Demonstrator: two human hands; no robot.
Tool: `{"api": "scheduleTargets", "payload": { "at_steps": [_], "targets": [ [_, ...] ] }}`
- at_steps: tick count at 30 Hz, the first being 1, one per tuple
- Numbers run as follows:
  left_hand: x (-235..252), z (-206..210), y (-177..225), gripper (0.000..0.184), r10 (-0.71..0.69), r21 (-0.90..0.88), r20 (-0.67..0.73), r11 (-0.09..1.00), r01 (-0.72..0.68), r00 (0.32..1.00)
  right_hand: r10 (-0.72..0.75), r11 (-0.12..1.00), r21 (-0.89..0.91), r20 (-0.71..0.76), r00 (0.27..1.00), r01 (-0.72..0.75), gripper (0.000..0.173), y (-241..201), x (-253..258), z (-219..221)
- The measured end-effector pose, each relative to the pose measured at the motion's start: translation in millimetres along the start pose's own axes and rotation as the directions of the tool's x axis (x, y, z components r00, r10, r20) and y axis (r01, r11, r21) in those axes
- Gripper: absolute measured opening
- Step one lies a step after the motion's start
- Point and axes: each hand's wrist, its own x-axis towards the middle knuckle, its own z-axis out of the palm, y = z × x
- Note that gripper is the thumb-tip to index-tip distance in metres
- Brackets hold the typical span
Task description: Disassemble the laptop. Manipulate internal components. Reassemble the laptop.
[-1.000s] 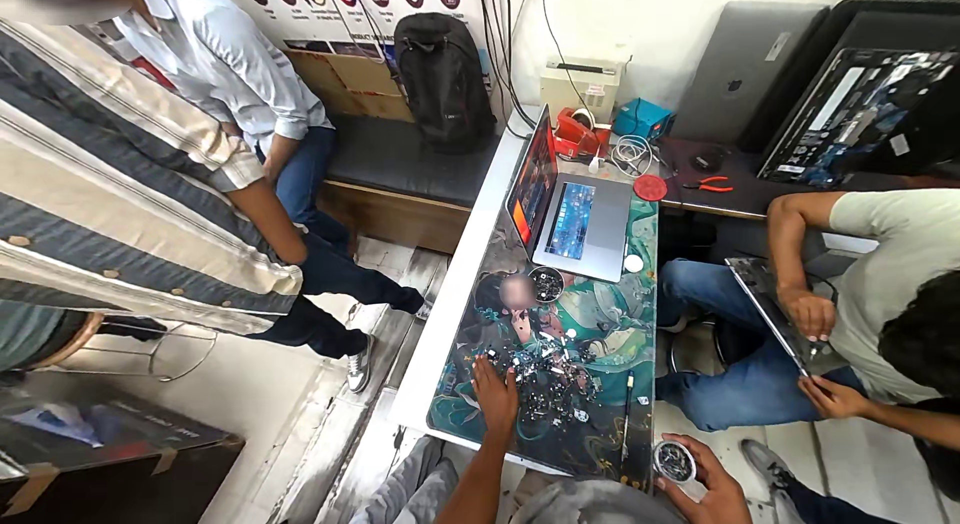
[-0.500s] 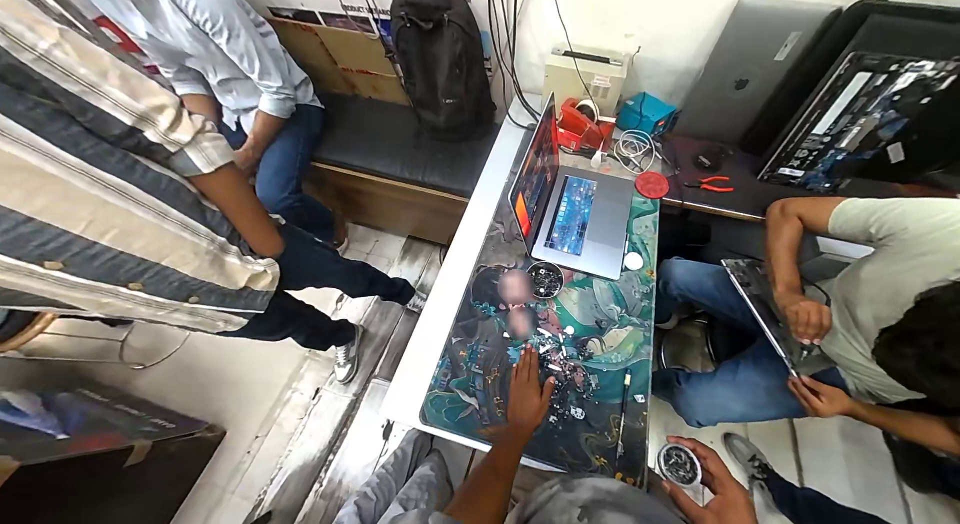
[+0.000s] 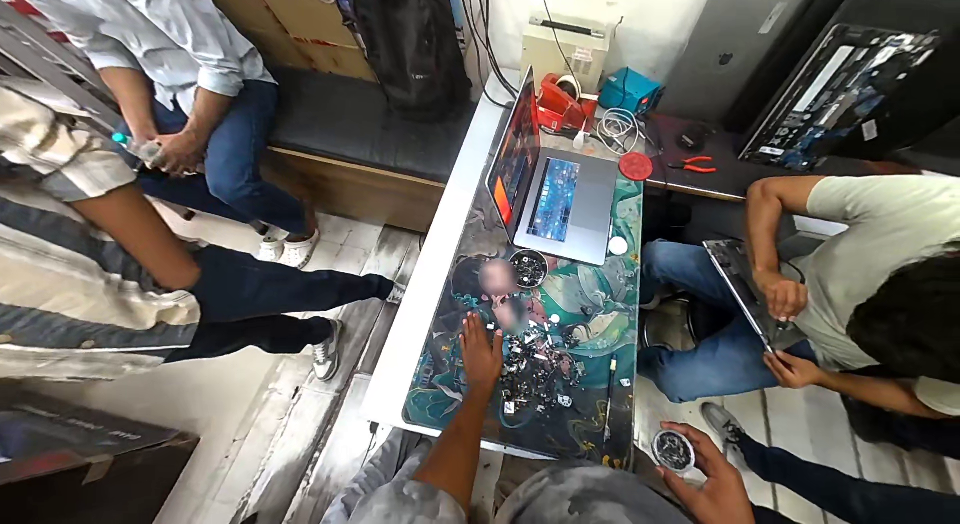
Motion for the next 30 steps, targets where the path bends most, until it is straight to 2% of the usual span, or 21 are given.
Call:
{"api": "scheduleTargets", "payload": {
  "at_steps": [4,8,12,15,19,20,21,22,24,25,27,30],
  "targets": [
    [6,6,9,0.071,0.139,0.02,0.089,0.99,-0.141,0.986,0.012,1.0,-0.005,-0.015,1.0,-0.012,0.062,3,-5,-4],
    [9,8,10,0.071,0.262,0.025,0.2,0.962,-0.273,0.944,0.039,0.999,0.003,-0.001,0.999,-0.039,0.063,1,-5,-5],
    [4,7,18,0.071,0.401,0.0,0.357,0.903,-0.429,0.844,0.039,0.999,-0.014,0.017,0.999,-0.039,0.062,1,2,-1],
    [-5,13,28,0.073,0.435,-0.001,0.493,0.867,-0.499,0.754,0.036,0.999,-0.025,0.016,0.999,-0.036,0.062,0,8,1],
    [-16,25,28,0.068,0.529,-0.123,0.546,0.818,-0.562,0.65,0.04,0.999,-0.021,0.005,0.999,-0.04,0.063,-2,10,2],
    [-17,25,27,0.065,0.546,-0.179,0.536,0.819,-0.545,0.644,0.044,0.999,-0.017,0.004,0.999,-0.043,0.063,-2,9,1],
    [-16,23,27,0.063,0.548,-0.231,0.512,0.83,-0.508,0.662,0.046,0.999,-0.018,0.002,0.999,-0.046,0.063,-2,9,0],
    [-15,20,28,0.06,0.537,-0.277,0.459,0.844,-0.46,0.708,0.049,0.999,-0.021,-0.002,0.999,-0.049,0.063,-2,8,-1],
    [-10,17,29,0.058,0.458,-0.317,0.304,0.876,-0.365,0.835,0.056,0.998,-0.029,-0.002,0.998,-0.056,0.063,0,5,-3],
    [-6,17,30,0.057,0.414,-0.313,0.238,0.889,-0.334,0.878,0.058,0.998,-0.036,-0.003,0.998,-0.058,0.063,0,4,-4],
    [5,15,33,0.059,0.374,-0.285,0.179,0.905,-0.316,0.91,0.06,0.997,-0.039,-0.009,0.998,-0.061,0.062,0,1,-5],
    [20,10,46,0.061,0.35,-0.215,0.256,0.929,-0.3,0.901,0.066,0.997,-0.031,-0.009,0.998,-0.067,0.063,2,1,-5]
  ]
}}
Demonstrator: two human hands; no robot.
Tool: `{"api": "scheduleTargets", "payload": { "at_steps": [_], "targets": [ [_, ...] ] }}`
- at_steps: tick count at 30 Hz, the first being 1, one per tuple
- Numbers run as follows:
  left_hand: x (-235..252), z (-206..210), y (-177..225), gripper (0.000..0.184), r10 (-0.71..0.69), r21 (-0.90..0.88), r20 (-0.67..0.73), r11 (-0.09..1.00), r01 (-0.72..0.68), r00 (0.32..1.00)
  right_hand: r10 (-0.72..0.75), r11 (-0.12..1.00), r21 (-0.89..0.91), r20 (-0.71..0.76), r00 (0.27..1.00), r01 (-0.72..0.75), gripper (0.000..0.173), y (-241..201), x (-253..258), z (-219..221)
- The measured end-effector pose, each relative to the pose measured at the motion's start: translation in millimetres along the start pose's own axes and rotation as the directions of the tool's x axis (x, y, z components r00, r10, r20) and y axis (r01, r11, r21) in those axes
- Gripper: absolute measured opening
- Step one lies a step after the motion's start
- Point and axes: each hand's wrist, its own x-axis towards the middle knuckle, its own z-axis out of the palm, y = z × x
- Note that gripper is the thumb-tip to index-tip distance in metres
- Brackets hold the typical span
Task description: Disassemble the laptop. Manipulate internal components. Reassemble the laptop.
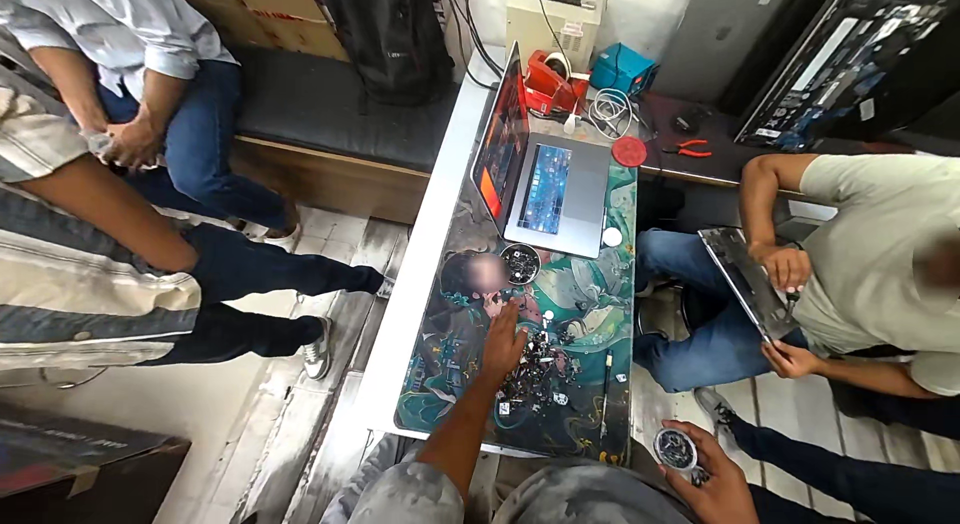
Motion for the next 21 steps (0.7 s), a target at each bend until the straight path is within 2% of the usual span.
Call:
{"api": "scheduleTargets", "payload": {
  "at_steps": [3,10,12,14,18,21],
  "targets": [
    [15,0,7,0.06,0.014,0.046,0.118,0.999,-0.02,0.993,0.012,1.0,0.018,-0.015,1.0,-0.012,0.063,0,0,0],
    [33,15,16,0.06,0.166,0.109,0.327,0.971,-0.212,0.93,0.014,1.0,0.027,-0.037,0.999,-0.013,0.062,4,-1,-2],
    [32,22,7,0.06,0.241,0.103,0.341,0.951,-0.29,0.909,0.022,0.999,0.031,-0.033,0.999,-0.021,0.062,5,-2,-1],
    [29,19,7,0.057,0.273,0.052,0.339,0.95,-0.307,0.9,0.029,0.999,0.036,-0.038,0.999,-0.027,0.062,5,-2,0],
    [18,21,22,0.028,0.278,0.086,0.152,0.952,-0.293,0.949,0.038,0.998,0.041,-0.045,0.998,-0.036,0.062,3,3,1],
    [12,25,31,0.019,0.256,0.161,0.192,0.944,-0.288,0.947,0.027,0.999,0.044,-0.049,0.998,-0.025,0.06,4,4,4]
  ]
}}
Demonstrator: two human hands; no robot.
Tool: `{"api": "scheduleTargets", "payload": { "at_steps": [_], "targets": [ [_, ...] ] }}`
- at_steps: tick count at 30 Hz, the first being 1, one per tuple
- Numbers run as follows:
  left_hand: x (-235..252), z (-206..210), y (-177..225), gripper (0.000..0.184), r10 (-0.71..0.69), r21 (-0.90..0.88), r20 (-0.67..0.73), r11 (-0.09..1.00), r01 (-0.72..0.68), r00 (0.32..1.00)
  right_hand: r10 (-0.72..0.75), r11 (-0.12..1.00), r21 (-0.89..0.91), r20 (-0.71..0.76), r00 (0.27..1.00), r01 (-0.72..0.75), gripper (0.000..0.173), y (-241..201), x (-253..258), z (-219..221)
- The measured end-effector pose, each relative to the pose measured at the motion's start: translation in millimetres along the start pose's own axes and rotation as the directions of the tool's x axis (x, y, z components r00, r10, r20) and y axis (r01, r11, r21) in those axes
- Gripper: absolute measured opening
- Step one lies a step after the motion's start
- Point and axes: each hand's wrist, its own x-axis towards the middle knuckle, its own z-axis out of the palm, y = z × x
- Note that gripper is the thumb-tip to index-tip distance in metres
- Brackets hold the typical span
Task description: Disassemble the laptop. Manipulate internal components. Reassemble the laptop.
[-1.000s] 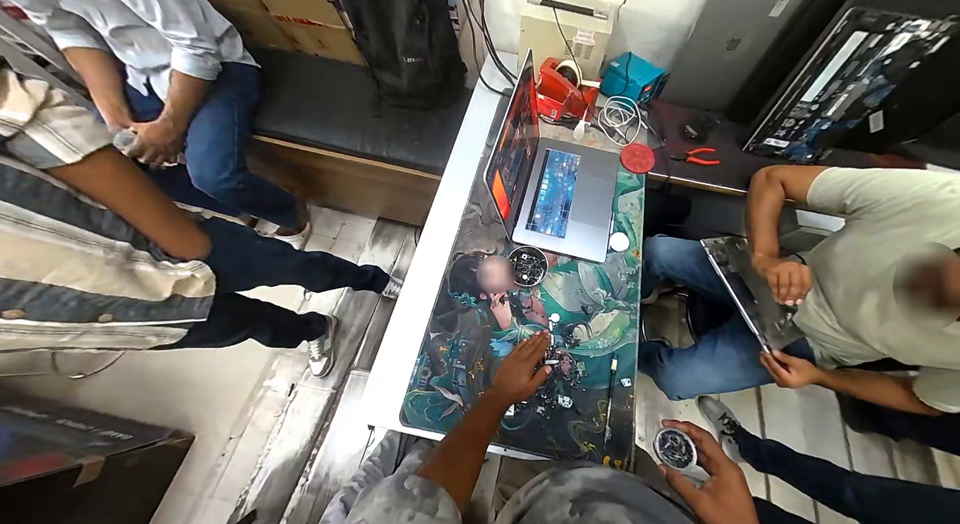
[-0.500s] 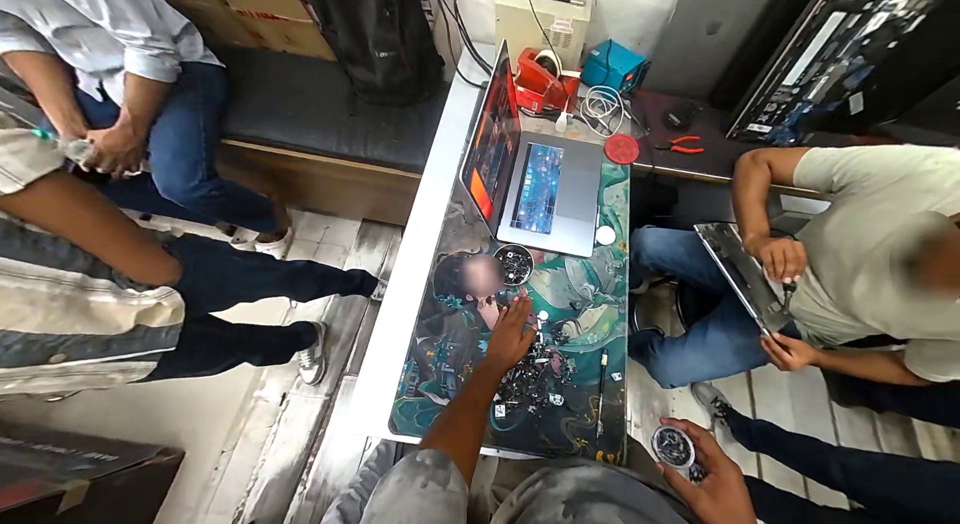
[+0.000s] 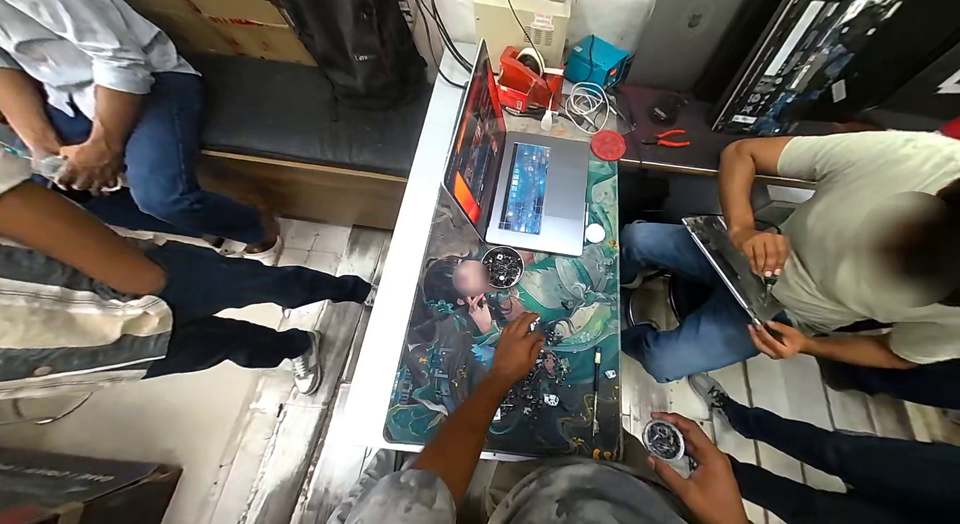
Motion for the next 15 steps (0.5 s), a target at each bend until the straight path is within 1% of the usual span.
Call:
{"api": "scheduleTargets", "payload": {
  "at_steps": [3,5,9,12,15],
  "targets": [
    [3,2,4,0.016,-0.016,0.054,0.019,0.998,0.015,1.0,-0.011,1.0,-0.001,0.009,1.0,0.011,0.061,0,2,-1],
    [7,-3,8,0.016,-0.001,0.094,0.051,0.996,-0.004,0.999,-0.005,1.0,-0.002,0.005,1.0,0.005,0.062,2,2,-2],
    [10,-8,13,0.017,0.115,0.253,0.14,0.956,-0.148,0.983,0.008,1.0,0.004,-0.005,1.0,-0.008,0.062,4,0,-3],
    [8,-7,15,0.017,0.16,0.33,0.195,0.918,-0.218,0.968,0.001,1.0,0.024,-0.013,1.0,0.0,0.062,3,0,-2],
    [4,-7,24,0.02,0.108,0.36,0.233,0.913,-0.189,0.966,-0.007,0.999,0.033,-0.025,1.0,0.008,0.063,3,0,1]
  ]
}}
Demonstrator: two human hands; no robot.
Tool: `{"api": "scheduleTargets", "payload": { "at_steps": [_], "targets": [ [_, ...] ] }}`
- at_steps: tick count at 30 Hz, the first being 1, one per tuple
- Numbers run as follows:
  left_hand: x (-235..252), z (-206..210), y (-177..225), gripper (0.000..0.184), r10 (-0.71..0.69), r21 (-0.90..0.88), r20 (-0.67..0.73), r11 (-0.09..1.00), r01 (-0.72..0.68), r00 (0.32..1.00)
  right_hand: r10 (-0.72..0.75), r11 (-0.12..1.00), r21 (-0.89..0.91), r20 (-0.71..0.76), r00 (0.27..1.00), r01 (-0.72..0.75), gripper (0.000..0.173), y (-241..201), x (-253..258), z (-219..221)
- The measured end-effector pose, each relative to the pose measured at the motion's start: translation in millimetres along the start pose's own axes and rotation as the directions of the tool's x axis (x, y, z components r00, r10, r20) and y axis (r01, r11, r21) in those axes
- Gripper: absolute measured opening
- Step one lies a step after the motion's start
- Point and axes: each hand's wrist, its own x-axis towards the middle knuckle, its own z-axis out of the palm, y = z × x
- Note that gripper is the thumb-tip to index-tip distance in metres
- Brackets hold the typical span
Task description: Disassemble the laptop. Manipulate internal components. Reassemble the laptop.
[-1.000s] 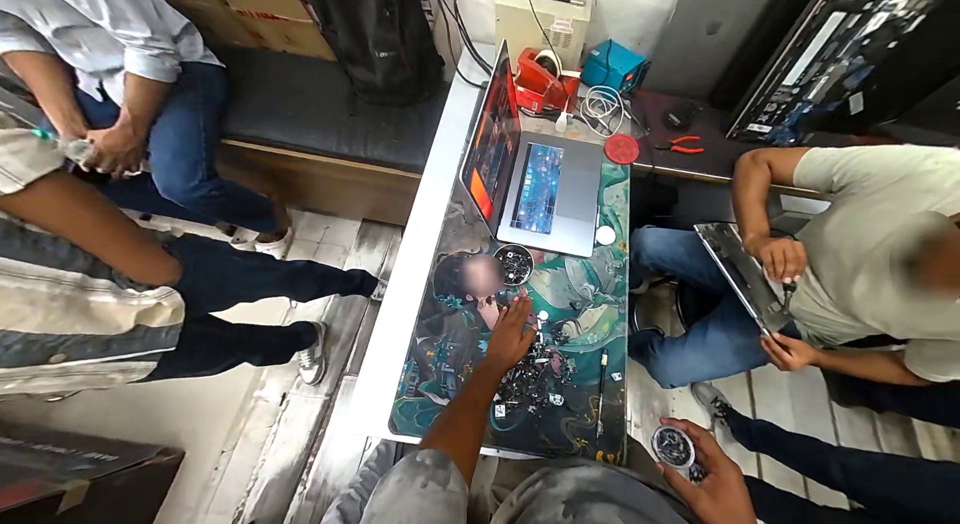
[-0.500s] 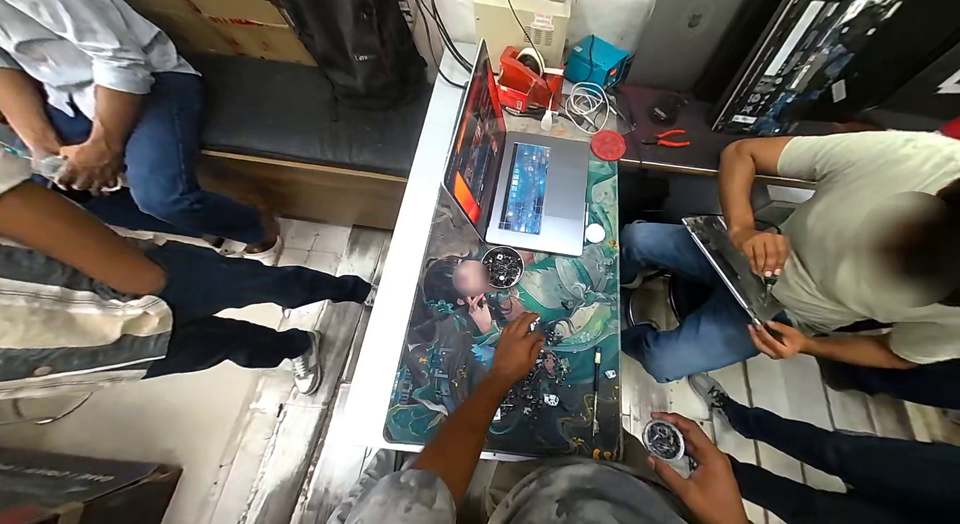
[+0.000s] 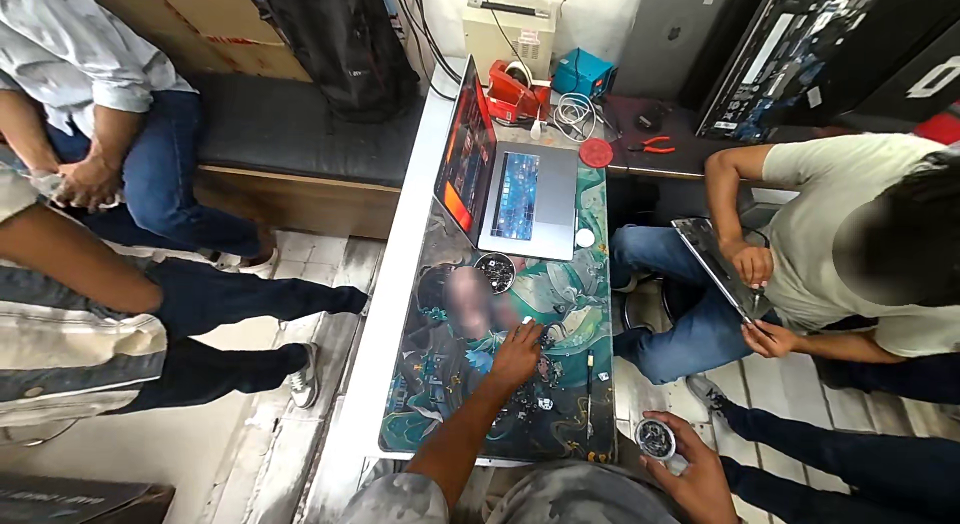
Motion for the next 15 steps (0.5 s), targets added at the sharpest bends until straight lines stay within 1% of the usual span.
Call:
{"api": "scheduleTargets", "payload": {
  "at_steps": [5,7,9,10,12,13,15],
  "targets": [
    [-3,5,11,0.028,-0.145,0.028,0.06,0.989,0.144,0.988,-0.024,1.0,0.005,0.006,1.0,0.024,0.061,1,-1,4],
    [-6,7,15,0.027,-0.217,-0.013,-0.011,0.976,0.217,0.976,-0.024,1.0,0.01,0.008,1.0,0.023,0.061,1,0,4],
    [-9,1,21,0.031,-0.331,-0.112,-0.045,0.939,0.325,0.943,-0.023,1.0,0.018,0.006,1.0,0.023,0.061,0,1,6],
    [-11,-4,24,0.032,-0.387,-0.179,-0.035,0.909,0.376,0.921,-0.025,1.0,0.019,0.007,1.0,0.024,0.061,1,2,7],
    [-16,-21,30,0.034,-0.475,-0.335,0.03,0.824,0.457,0.879,-0.022,1.0,0.013,0.017,1.0,0.022,0.061,0,4,11],
    [-20,-29,33,0.034,-0.503,-0.423,0.041,0.774,0.471,0.864,-0.015,1.0,0.009,0.026,1.0,0.015,0.061,0,5,13],
    [-30,-41,42,0.03,-0.512,-0.593,0.006,0.69,0.415,0.859,-0.008,1.0,-0.007,0.059,0.998,0.008,0.061,1,11,18]
  ]
}}
